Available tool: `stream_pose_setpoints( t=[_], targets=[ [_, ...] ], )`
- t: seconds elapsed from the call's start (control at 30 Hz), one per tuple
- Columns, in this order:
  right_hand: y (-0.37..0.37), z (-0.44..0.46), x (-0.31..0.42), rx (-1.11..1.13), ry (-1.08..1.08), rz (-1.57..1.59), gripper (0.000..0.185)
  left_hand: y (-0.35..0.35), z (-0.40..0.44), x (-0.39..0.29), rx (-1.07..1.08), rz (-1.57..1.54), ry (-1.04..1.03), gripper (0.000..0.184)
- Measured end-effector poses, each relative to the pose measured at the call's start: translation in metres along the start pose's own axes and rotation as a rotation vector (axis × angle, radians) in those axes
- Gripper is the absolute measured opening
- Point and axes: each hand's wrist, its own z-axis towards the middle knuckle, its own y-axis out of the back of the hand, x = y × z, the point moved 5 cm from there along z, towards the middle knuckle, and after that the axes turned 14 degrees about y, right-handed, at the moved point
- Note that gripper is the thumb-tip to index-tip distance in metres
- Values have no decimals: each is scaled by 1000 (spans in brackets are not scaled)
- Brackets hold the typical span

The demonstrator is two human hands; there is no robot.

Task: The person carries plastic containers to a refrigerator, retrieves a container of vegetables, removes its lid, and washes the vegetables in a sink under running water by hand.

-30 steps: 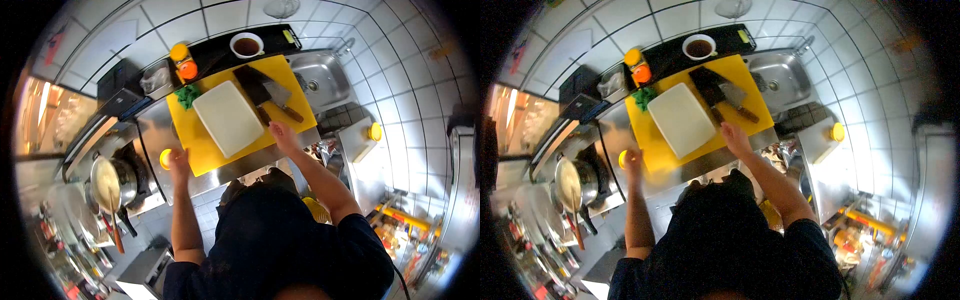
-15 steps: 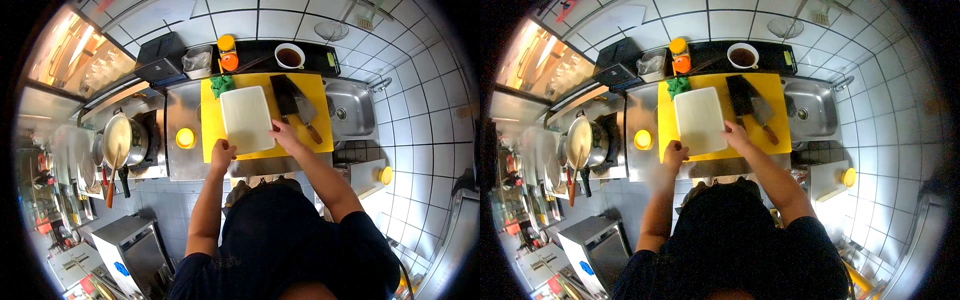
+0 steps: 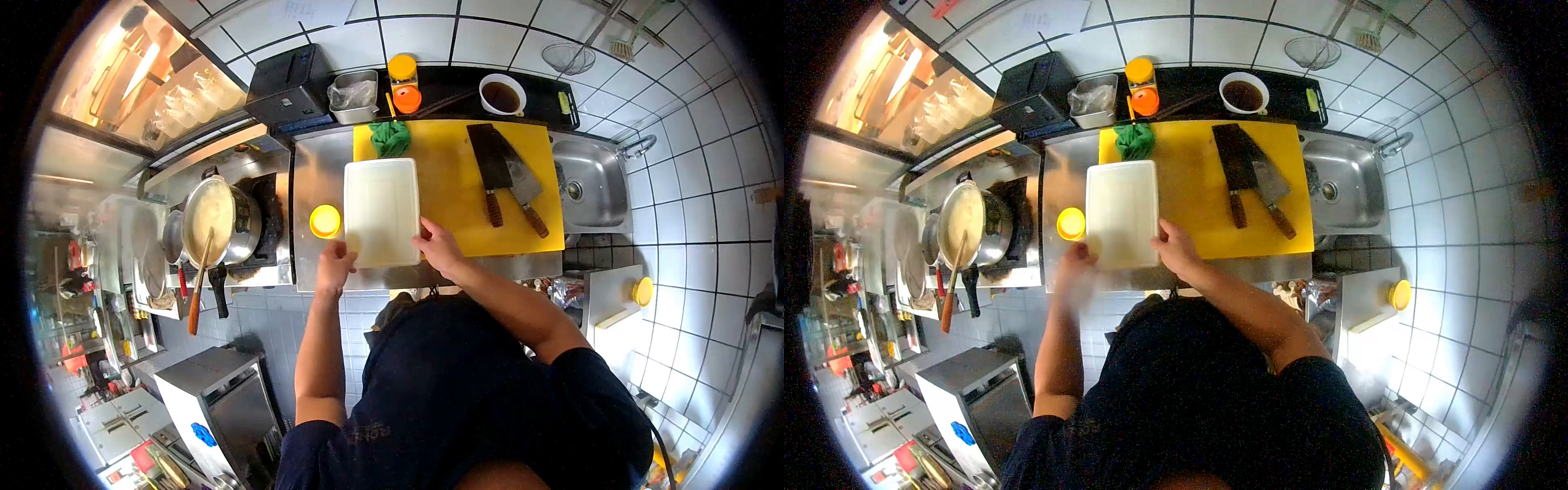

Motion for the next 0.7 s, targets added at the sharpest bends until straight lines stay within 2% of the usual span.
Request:
stream_pose_setpoints(
  t=[0.1, 0.2, 0.27, 0.33, 0.43, 0.53, 0.57, 0.63, 0.7],
  targets=[
    [-11, -1, -10, -23, -60, -115, 54, 6, -17, -27, -68, 66, 69, 25],
    [-15, 1, -15, -3, 11, -71, 58, 13, -17, -20, -91, 39, 71, 21],
    [-14, 0, -12, 15, 40, -85, 56, 20, -13, -10, -121, 327, -197, 22],
    [-9, 1, 6, 46, 59, -170, 52, 22, -7, 6, -147, 521, -336, 26],
    [-9, 5, 13, 113, 81, -251, 41, 24, 0, 21, -170, 608, -291, 32],
    [-10, 7, 9, 97, 99, -291, 40, 26, 9, 36, -188, 601, -231, 33],
    [-11, 8, 4, 102, 88, -270, 40, 28, 15, 41, -205, 631, -273, 32],
    [-12, 10, -7, 113, 62, -228, 40, 29, 11, 31, -145, 510, -224, 29],
    [-12, 9, -10, 92, 70, -231, 39, 29, -3, 13, -2, 211, -117, 22]
  ],
)
